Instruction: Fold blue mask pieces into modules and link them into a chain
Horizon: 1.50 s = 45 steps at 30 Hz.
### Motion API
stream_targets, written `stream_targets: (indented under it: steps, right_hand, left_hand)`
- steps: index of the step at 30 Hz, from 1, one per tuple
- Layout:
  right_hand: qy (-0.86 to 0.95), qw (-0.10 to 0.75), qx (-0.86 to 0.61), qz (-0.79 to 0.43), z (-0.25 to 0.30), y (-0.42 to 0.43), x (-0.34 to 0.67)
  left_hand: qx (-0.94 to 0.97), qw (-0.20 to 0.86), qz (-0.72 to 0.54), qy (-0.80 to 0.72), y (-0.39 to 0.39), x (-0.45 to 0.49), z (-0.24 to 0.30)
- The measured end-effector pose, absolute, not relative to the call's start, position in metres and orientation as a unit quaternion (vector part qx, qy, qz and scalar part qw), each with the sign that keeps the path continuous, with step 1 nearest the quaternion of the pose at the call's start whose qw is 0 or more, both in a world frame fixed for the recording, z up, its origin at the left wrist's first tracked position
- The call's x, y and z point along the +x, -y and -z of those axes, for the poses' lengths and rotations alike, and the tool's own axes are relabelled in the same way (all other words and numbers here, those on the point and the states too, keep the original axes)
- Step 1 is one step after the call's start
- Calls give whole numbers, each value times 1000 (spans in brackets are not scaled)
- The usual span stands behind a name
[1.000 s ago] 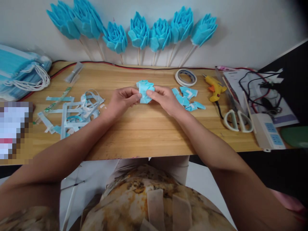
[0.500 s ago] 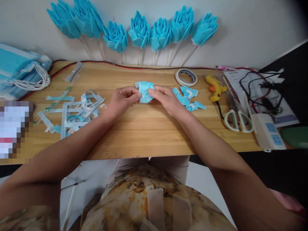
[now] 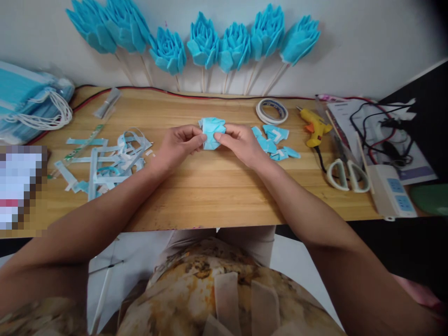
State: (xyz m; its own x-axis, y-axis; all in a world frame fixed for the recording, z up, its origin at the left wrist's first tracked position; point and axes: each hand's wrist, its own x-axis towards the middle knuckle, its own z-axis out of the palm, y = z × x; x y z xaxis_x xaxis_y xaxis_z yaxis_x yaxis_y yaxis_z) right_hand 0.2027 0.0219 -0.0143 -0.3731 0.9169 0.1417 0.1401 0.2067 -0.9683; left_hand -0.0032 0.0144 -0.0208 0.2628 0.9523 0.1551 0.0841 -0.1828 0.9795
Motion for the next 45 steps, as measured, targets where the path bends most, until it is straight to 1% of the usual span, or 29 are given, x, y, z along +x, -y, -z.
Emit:
stream_targets:
  steps: [5, 10, 14, 19, 29, 34, 39, 45]
  right_hand:
    - [656, 391, -397, -510, 15, -22, 202]
    - [673, 381, -393, -497, 16, -23, 202]
    - [654, 393, -385, -519, 14, -23, 203]
    - [648, 405, -404, -503, 15, -23, 202]
    - [683, 387, -401, -472, 18, -25, 203]
    - [691, 363, -394, -486, 16, -23, 203]
    - [666, 394, -366, -517, 9, -20, 201]
    - [653, 404, -391, -507, 18, -24, 202]
  left_hand:
    - [626, 478, -457, -413, -15, -3, 22]
    - [629, 484, -452, -407, -13, -2, 19]
    - [637, 478, -454, -400, -14, -3, 20]
    - [643, 474, -450, -399, -14, -3, 22]
    - [598, 516, -472, -391, -15, -3, 22]
    - [593, 518, -483, -384, -17, -4, 24]
    - [603, 497, -485, -392, -16, -4, 23]
    - [640, 484, -463, -377, -13, -2, 21]
